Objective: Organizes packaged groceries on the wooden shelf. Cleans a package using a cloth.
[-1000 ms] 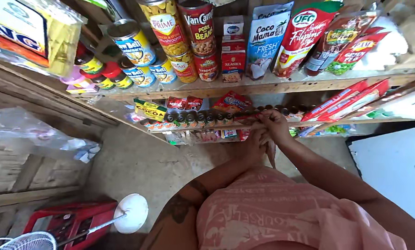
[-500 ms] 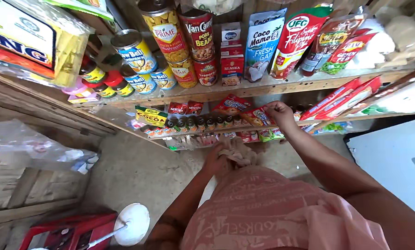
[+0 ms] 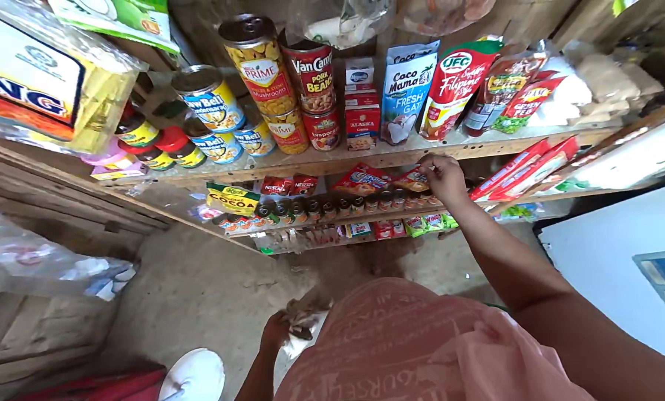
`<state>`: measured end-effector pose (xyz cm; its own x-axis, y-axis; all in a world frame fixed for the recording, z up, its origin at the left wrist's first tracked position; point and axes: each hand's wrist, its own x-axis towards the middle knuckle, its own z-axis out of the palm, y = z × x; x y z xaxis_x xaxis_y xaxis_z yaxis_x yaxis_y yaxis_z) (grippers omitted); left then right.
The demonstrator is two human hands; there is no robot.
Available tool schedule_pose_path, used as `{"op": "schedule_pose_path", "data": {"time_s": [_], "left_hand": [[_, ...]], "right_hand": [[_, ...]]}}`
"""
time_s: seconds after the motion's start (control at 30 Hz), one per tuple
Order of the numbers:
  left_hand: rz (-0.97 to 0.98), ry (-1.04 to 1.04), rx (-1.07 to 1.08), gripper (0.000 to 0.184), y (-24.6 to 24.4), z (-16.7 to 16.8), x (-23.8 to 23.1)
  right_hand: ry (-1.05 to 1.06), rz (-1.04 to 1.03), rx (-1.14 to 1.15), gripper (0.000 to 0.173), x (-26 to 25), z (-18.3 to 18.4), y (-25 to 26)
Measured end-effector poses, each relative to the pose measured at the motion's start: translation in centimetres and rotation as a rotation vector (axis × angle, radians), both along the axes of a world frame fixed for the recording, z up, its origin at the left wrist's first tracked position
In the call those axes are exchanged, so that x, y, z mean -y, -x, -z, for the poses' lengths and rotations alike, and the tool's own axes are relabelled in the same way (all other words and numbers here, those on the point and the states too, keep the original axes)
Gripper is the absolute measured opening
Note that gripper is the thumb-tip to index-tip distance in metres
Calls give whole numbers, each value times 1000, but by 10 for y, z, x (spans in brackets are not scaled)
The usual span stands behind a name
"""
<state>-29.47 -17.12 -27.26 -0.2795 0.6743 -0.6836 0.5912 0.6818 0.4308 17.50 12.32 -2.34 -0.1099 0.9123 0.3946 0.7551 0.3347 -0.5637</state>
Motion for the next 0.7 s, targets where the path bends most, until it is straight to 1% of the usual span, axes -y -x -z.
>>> {"op": "schedule_pose_path", "data": {"time_s": [0.13, 0.23, 0.33, 0.4, 0.47, 0.53, 0.7], "left_hand": [[-3, 115, -65, 32, 27, 18, 36], [14, 154, -93, 31, 35, 23, 49], [7, 155, -71, 31, 33, 23, 50], [35, 126, -78, 29, 32, 32, 50], [79, 98, -67, 29, 28, 34, 44], [113, 98, -49, 31, 23, 29, 36], [157, 99, -29, 30, 17, 23, 24]], "right_hand": [[-17, 14, 63, 12, -3, -1, -1], [-53, 25, 103, 10, -5, 0, -4], [-41, 37, 99, 10, -6, -2, -6], [-80, 29, 111, 9, -7, 2, -5], [-145, 11, 123, 8, -7, 5, -3], [-202, 3, 124, 9, -7, 7, 0], [-230, 30, 207, 11, -6, 13, 6]]}}
